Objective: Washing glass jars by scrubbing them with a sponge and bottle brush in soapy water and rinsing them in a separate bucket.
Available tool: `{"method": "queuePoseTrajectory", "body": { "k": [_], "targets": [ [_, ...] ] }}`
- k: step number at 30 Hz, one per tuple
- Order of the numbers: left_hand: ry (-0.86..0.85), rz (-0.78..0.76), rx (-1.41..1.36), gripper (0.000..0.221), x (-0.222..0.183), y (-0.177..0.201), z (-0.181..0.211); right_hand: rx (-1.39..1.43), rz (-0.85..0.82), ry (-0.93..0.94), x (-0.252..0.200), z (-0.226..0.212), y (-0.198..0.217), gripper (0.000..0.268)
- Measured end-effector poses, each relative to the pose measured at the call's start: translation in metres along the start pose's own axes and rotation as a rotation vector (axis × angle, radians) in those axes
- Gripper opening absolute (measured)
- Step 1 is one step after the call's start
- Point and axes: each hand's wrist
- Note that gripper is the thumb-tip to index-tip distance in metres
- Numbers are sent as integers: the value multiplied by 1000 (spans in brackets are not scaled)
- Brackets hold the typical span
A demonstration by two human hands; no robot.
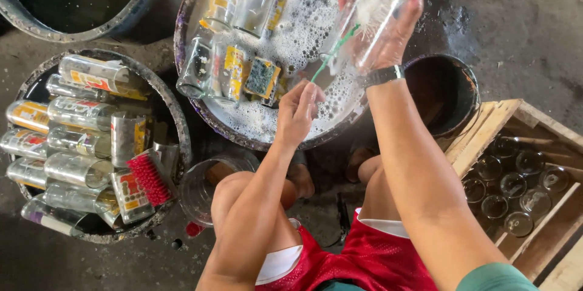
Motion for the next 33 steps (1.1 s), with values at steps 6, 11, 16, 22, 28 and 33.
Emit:
{"method": "queuePoseTrajectory", "body": {
  "k": [6,11,16,22,28,33],
  "targets": [
    [-575,126,887,20,7,18,-8,-667,399,277,-5,-3,-15,128],
    [-632,123,844,14,11,16,-7,-946,430,66,-9,-4,-18,126],
    [-212,-26,261,30,9,8,-3,-162,44,-29,-17,5,-43,87],
    [-635,113,868,23,12,24,4,-417,288,164,-6,2,-29,89],
    [-395,17,531,26,14,18,9,-103,39,-151,-9,4,-23,93],
    [-418,-7,339,30,20,18,4,165,-94,-291,-8,-4,-27,84]
  ]
}}
Point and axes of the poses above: each hand's wrist, its own x-axis towards the middle knuckle, its own y-axis out of the back of the hand, z = x × y, and after that the axes turned 8 degrees about x, right-handed
